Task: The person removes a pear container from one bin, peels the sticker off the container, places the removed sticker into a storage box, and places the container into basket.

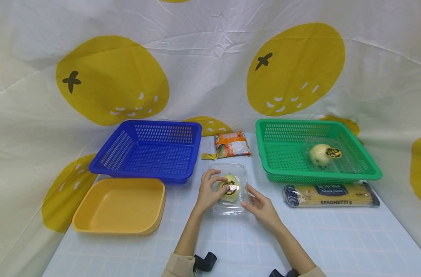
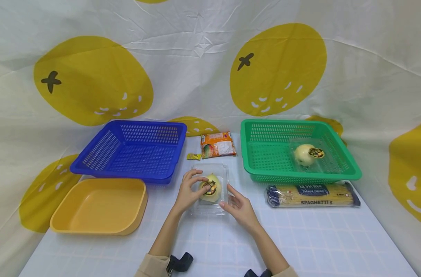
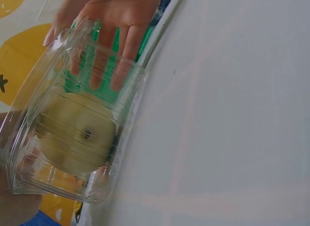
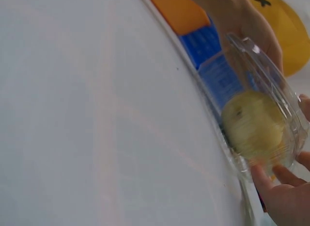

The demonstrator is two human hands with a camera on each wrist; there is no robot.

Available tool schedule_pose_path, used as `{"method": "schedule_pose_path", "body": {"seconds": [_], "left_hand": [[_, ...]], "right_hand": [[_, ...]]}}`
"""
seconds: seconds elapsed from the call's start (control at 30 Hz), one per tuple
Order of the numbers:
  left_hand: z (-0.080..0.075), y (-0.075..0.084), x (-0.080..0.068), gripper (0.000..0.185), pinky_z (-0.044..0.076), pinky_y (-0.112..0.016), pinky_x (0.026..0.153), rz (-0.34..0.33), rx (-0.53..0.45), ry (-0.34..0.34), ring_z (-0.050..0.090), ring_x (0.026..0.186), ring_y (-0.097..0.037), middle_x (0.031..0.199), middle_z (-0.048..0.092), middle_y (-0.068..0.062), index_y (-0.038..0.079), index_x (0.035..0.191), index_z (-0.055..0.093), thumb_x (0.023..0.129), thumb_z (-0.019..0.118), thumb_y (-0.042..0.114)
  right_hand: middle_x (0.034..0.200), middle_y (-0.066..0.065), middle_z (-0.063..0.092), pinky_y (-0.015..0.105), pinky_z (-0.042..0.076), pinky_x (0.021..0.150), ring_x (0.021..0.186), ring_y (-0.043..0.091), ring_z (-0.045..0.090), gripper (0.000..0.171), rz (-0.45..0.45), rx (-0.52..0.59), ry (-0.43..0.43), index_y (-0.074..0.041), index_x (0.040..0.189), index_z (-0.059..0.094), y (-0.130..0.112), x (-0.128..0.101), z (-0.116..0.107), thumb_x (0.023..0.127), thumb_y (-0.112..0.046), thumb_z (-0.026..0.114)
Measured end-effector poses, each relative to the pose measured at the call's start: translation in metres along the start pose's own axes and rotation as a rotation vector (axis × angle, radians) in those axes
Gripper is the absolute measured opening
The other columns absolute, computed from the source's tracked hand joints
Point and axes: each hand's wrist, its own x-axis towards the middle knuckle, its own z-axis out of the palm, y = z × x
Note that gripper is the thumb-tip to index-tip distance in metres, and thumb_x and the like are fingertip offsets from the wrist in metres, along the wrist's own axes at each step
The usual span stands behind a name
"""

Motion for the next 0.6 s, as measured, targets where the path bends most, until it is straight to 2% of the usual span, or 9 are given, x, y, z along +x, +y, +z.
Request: {"method": "schedule_pose_path", "body": {"seconds": [0.17,0.6], "left_hand": [[-0.0002,0.0014,0.0004,0.019,0.024,-0.056,0.107,0.008,-0.007,0.001,0.036,0.127,-0.036,0.122,0.054,-0.022,0.001,0.089,0.071,0.073,0.077,0.007],[-0.0012,0.002,-0.0001,0.016,0.022,-0.055,0.109,-0.049,-0.044,-0.016,0.032,0.13,-0.035,0.123,0.054,-0.019,0.001,0.088,0.07,0.076,0.076,0.009]], "right_hand": [[0.148,0.02,0.031,0.036,0.043,0.097,0.13,0.043,0.036,0.066,-0.004,0.004,0.0,-0.001,0.143,0.035,-0.0008,-0.0003,-0.0004,0.087,-0.012,0.068],[0.148,0.02,0.031,0.035,0.043,0.097,0.13,0.043,0.036,0.066,0.0,0.015,0.0,-0.001,0.144,0.035,0.0008,-0.0003,-0.0001,0.087,-0.012,0.067]]}}
